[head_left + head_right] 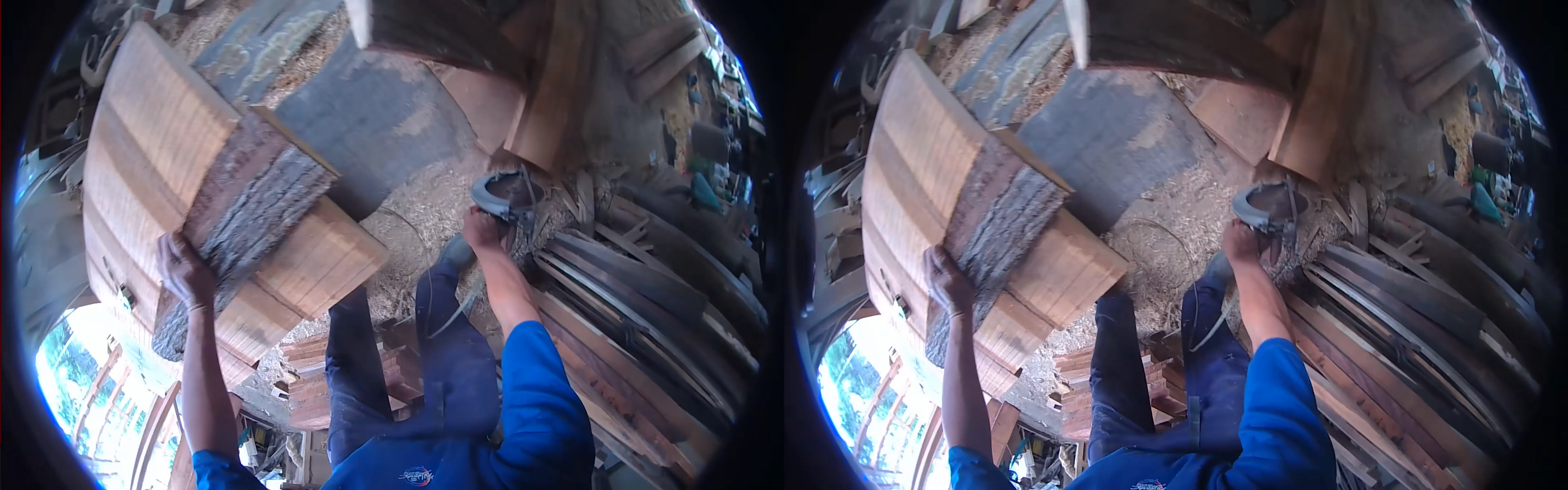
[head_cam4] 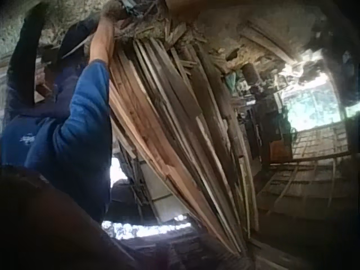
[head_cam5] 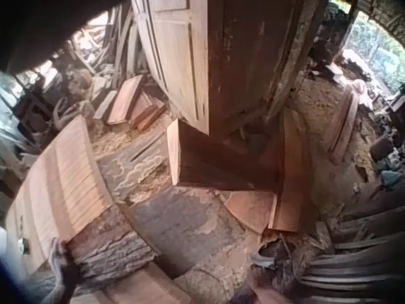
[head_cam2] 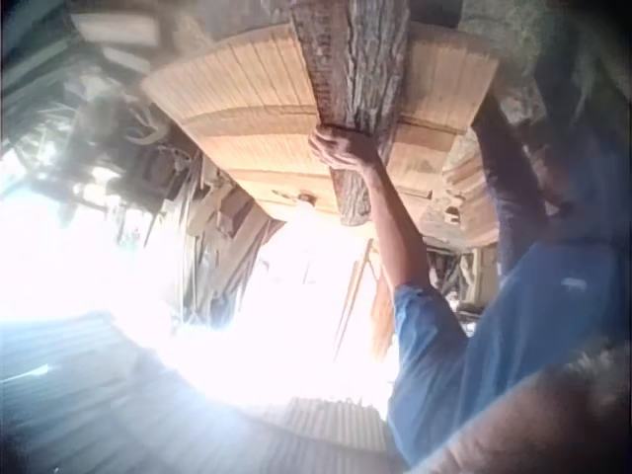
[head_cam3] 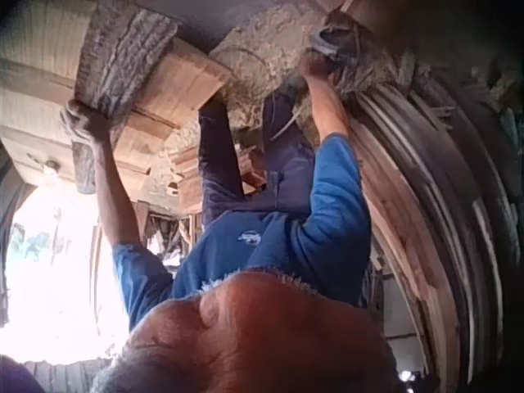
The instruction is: The person measures several wooden boards with a tape measure, marks a line with a pencil on a board, and cuts it using a circular saw.
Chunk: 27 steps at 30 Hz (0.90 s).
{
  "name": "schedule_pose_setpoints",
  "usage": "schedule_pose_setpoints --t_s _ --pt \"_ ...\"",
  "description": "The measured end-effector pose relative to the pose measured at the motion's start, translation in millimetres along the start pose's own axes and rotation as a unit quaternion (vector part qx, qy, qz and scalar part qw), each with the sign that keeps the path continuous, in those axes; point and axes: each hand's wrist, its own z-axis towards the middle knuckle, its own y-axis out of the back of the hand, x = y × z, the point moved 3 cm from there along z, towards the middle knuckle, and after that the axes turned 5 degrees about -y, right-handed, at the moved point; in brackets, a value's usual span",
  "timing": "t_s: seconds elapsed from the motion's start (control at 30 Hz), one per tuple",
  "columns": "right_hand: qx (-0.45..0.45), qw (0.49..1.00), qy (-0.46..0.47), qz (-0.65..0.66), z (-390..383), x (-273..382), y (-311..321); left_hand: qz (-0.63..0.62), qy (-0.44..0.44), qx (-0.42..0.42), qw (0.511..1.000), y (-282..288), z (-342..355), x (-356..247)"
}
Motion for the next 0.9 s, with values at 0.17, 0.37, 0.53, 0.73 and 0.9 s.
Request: schedule_pose_setpoints --t_s 0.17,0.37,0.53,0.73,0.9 --pt "-0.026 0.991 -0.076 0.103 56.0 -32.1 -98.0 -0.048 -0.038 -0.053 0.997 0.9 5.5 -13.0" --pt "0.116 0.988 -0.099 -0.024 59.4 31.7 -30.4 -0.009 0.037 -0.032 0.999 10.0 -14.5 2.8" --pt "0.087 0.988 -0.124 0.013 70.3 27.3 -37.1 -0.055 -0.069 -0.040 0.995 8.1 -1.8 -11.0" --pt "0.073 0.995 0.065 0.009 19.1 57.6 -52.6 0.008 -0.215 0.046 0.975 10.5 11.5 -33.0" --pt "-0.235 0.820 0.070 0.517 -152.2 138.7 242.6 -0.012 -0.225 0.081 0.971 32.3 -4.3 -25.1"
